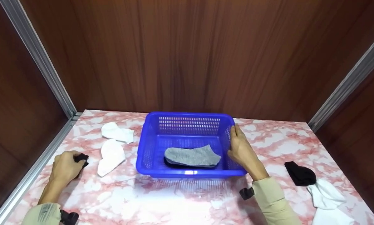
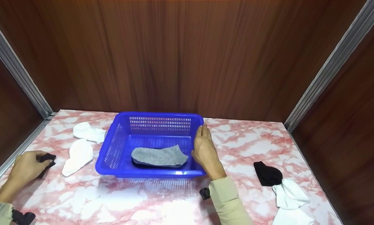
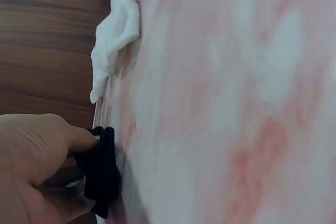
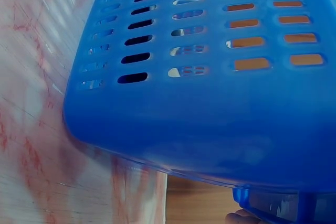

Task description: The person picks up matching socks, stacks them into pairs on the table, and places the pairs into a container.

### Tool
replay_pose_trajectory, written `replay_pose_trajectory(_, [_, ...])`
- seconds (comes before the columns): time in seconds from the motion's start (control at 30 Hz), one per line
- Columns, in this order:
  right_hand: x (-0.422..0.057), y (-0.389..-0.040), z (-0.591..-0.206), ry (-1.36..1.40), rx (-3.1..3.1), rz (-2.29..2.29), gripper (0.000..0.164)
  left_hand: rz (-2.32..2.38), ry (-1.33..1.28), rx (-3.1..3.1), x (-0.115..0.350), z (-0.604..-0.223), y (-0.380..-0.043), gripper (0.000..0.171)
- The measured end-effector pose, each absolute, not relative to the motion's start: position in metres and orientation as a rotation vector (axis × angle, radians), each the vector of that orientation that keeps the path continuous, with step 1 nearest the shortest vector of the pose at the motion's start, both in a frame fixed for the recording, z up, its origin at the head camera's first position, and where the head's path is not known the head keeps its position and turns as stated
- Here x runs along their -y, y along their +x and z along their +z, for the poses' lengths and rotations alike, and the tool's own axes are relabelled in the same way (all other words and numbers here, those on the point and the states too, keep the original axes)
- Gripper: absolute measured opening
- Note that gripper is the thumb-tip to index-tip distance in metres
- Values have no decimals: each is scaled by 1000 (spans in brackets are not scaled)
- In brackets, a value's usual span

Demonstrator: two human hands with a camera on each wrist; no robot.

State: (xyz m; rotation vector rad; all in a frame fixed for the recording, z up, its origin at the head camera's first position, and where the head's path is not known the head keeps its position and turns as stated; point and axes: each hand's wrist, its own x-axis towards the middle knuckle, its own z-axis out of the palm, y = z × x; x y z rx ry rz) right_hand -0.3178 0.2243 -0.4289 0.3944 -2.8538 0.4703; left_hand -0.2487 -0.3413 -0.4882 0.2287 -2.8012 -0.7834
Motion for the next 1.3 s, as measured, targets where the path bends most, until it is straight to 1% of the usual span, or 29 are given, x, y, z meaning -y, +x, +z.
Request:
replay_pose_trajectory(0.17, [-223, -318, -429, 406, 2851, 470, 87, -821, 239, 2724, 332, -480, -252, 35])
replay_pose_trajectory(0.47, [-222, -319, -430, 399, 2857, 475, 86, -889, 144, 2681, 302, -451, -255, 33])
replay_pose_trajectory(0.83, [-222, -318, -428, 395, 2877, 455, 86, -986, 22, 2671, 263, -435, -246, 29])
replay_pose_trajectory(1.03, [-222, -319, -428, 395, 2858, 478, 85, -1099, -46, 2635, 238, -423, -233, 22])
replay_pose_trajectory(1.13, [-224, -319, -429, 402, 2819, 515, 81, -1188, -76, 2619, 226, -416, -226, 20])
replay_pose_trajectory(1.3, [-226, -318, -430, 410, 2719, 575, 67, -1355, -117, 2571, 210, -406, -217, 22])
